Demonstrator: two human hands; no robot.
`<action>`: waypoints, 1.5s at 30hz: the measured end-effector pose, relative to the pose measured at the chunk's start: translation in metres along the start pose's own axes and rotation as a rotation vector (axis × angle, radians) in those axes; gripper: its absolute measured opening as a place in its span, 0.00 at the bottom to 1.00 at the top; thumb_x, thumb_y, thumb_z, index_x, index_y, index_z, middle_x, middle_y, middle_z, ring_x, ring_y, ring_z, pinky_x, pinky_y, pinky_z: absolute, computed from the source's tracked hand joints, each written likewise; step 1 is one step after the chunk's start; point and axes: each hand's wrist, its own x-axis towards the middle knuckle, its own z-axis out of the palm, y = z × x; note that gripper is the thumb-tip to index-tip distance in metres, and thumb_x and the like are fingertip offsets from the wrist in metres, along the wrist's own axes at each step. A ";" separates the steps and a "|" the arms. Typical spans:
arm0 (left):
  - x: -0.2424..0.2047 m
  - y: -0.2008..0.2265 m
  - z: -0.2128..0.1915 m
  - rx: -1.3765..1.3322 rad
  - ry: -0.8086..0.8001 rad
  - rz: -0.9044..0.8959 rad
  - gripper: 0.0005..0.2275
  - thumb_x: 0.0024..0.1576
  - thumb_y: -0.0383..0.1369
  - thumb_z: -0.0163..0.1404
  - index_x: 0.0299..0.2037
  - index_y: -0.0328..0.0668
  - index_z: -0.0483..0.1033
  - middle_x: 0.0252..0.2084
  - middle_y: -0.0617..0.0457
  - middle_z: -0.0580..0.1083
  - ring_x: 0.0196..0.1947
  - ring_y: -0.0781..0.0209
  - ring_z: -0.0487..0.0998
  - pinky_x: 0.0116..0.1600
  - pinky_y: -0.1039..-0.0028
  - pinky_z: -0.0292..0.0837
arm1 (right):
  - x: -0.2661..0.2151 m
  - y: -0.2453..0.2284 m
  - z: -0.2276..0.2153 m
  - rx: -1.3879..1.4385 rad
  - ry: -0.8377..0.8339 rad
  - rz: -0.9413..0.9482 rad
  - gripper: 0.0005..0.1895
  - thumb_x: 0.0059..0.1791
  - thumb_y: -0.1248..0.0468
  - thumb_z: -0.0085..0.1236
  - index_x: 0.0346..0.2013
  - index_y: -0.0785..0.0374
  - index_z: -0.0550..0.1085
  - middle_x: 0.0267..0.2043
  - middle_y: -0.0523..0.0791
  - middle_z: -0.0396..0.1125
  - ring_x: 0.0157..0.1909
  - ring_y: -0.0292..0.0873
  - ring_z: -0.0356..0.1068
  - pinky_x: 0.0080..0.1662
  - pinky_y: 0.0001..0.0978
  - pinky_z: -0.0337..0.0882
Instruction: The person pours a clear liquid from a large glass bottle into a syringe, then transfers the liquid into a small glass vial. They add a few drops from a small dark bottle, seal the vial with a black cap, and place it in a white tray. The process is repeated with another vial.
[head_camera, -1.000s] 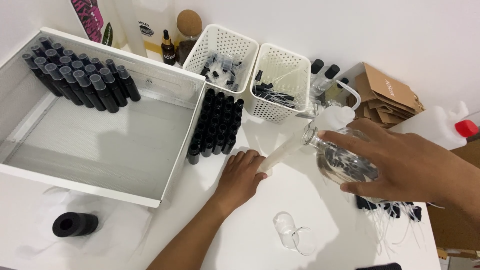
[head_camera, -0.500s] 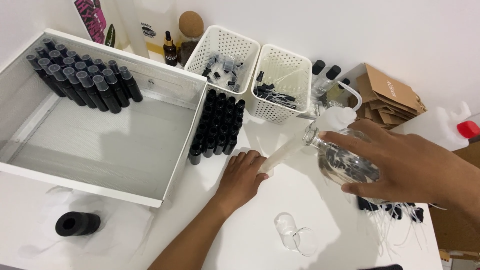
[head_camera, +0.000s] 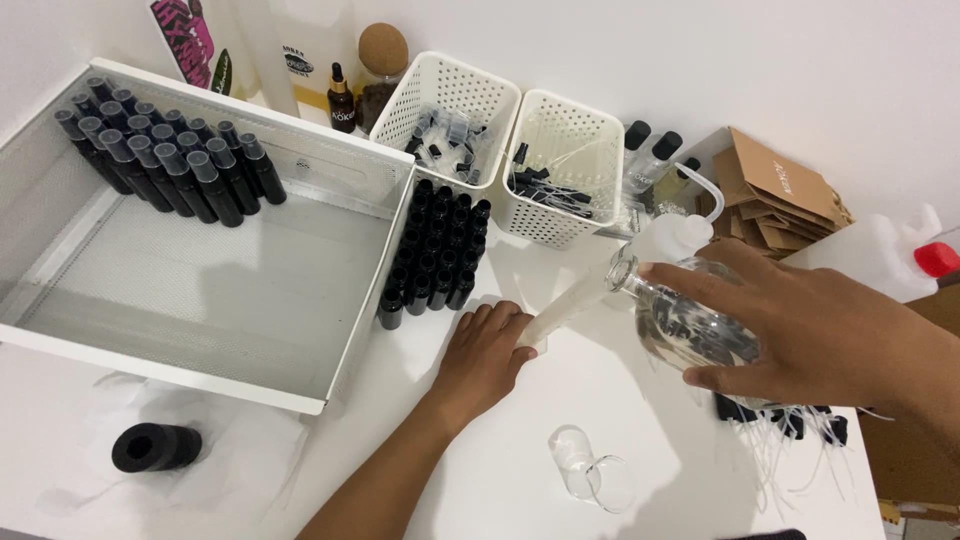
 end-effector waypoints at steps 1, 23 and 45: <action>0.000 0.000 0.000 0.000 0.000 0.000 0.13 0.59 0.35 0.56 0.52 0.44 0.74 0.50 0.56 0.70 0.47 0.51 0.69 0.53 0.62 0.63 | 0.000 0.001 0.001 0.000 0.000 0.000 0.56 0.44 0.26 0.54 0.75 0.11 0.29 0.78 0.32 0.35 0.47 0.38 0.81 0.45 0.38 0.84; 0.001 -0.002 0.003 0.019 0.007 0.014 0.14 0.59 0.35 0.56 0.53 0.44 0.74 0.51 0.56 0.70 0.46 0.51 0.69 0.52 0.62 0.63 | 0.023 0.010 0.059 0.413 0.225 -0.136 0.56 0.39 0.34 0.66 0.76 0.26 0.46 0.75 0.37 0.48 0.60 0.44 0.70 0.49 0.44 0.79; 0.001 -0.003 0.005 0.015 0.017 0.018 0.16 0.58 0.35 0.56 0.56 0.45 0.73 0.53 0.57 0.70 0.47 0.51 0.70 0.52 0.62 0.63 | 0.001 0.002 0.015 0.161 0.050 -0.025 0.56 0.43 0.30 0.57 0.76 0.14 0.33 0.74 0.28 0.43 0.50 0.38 0.76 0.40 0.39 0.82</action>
